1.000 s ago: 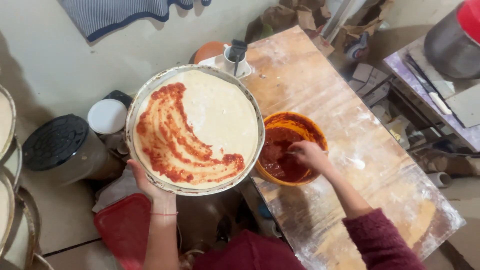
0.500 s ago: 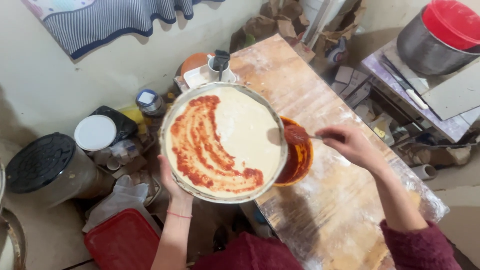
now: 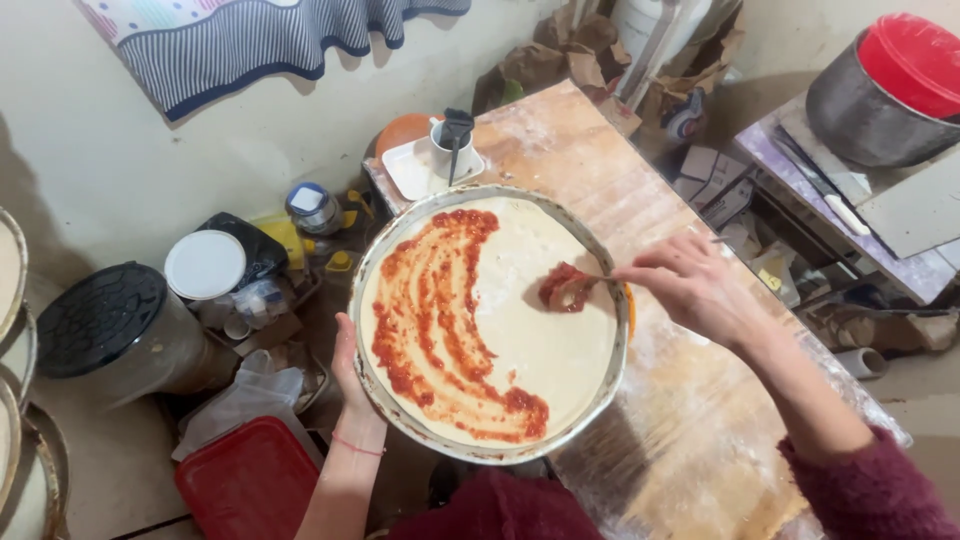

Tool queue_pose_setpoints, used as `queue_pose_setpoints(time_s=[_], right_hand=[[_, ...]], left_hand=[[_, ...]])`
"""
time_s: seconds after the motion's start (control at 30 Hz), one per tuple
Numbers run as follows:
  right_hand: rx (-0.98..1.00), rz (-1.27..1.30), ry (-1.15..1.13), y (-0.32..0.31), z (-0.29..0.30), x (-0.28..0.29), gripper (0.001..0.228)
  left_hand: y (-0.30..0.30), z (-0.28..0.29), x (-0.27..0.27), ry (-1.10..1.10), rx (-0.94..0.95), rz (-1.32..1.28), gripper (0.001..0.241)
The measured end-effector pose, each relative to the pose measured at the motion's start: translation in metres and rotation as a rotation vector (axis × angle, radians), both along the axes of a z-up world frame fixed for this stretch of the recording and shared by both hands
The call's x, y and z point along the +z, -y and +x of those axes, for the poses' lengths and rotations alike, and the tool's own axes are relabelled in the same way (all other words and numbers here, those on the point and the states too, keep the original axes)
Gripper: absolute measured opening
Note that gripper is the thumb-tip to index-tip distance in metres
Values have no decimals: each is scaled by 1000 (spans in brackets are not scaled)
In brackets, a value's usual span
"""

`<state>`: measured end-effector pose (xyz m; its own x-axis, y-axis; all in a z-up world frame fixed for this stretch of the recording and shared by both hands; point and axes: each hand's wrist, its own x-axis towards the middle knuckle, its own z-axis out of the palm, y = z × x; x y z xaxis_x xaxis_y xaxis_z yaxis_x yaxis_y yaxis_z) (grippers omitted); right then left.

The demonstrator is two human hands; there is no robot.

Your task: Spreading tomato sauce on pizza dough using a spoon and organizing trays in a bakery kitchen.

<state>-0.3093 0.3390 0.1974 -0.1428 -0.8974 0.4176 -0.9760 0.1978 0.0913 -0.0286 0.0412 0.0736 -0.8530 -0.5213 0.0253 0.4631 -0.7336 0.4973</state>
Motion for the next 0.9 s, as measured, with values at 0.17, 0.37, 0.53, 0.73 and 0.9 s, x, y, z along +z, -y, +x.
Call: queue_pose_setpoints(time_s=[0.17,0.37,0.53,0.73,0.9], right_hand=[[86,3,145,35,-34,-17,33],[177,4,233,95,-41,-1,31],[194,146,120,97,-32,20,38],[23,101,182,21,-10,9,36],[-78,119,250,-10,28,-10,34]], left_hand=[[6,6,4,-14,-50,-1,74],[3,5,7,58,-184,110,71],[5,5,-1,72,-210,142,71],[12,8,-5,-12,-89,49,75],[11,8,18,-16,3,-7,79]])
